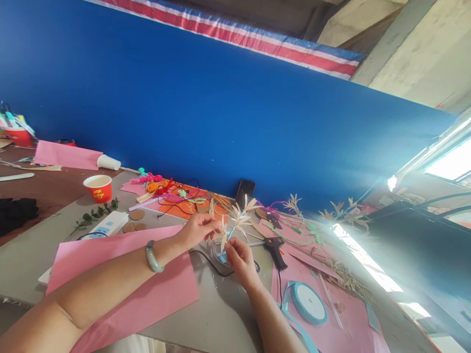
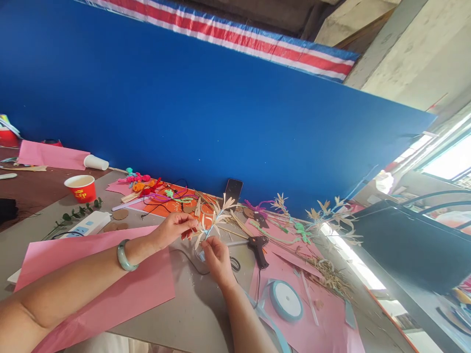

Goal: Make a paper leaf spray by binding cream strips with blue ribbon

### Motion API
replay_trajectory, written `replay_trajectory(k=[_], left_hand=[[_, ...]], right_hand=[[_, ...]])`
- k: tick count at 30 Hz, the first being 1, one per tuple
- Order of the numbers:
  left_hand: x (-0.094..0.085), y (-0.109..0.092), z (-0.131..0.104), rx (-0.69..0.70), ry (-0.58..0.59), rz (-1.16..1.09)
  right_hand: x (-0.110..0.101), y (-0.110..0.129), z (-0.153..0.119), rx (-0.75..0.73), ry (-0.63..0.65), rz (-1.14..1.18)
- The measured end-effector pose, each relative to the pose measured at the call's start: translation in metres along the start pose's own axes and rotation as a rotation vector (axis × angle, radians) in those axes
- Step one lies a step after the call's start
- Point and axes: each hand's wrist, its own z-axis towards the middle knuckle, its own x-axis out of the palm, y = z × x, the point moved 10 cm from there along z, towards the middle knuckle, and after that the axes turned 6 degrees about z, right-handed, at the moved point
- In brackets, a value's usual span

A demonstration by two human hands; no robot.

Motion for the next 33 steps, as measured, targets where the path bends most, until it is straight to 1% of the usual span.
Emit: replay_trajectory(k=[5,8,11,13,16,19,23,26,28,33], left_hand=[[0.009,0.016,-0.002,-0.155,0.048,-0.175],[0.010,0.020,-0.003,-0.192,0.060,-0.205],[0.007,0.017,-0.003,-0.191,0.043,-0.199],[0.006,0.012,-0.004,-0.166,0.046,-0.184],[0.012,0.004,-0.005,-0.099,0.119,-0.126],[0.019,0.008,-0.006,-0.094,0.169,-0.072],[0.022,0.014,-0.006,-0.109,0.171,-0.063],[0.020,0.016,-0.005,-0.117,0.148,-0.083],[0.016,0.016,-0.004,-0.123,0.108,-0.105],[-0.002,0.021,-0.001,-0.129,-0.069,-0.146]], right_hand=[[0.000,-0.004,0.000,0.002,0.022,-0.005],[-0.003,-0.007,0.001,0.019,-0.009,0.001],[-0.008,-0.008,0.002,0.028,-0.057,0.001],[-0.011,-0.007,0.002,0.023,-0.084,-0.002],[-0.012,-0.003,0.002,0.004,-0.109,0.001],[-0.010,0.001,0.001,-0.003,-0.097,-0.012],[-0.009,0.001,0.000,0.003,-0.091,-0.010],[-0.012,-0.002,0.000,0.013,-0.115,-0.001],[-0.015,-0.003,0.001,0.012,-0.133,0.013],[-0.020,-0.012,0.005,0.037,-0.145,0.136]])
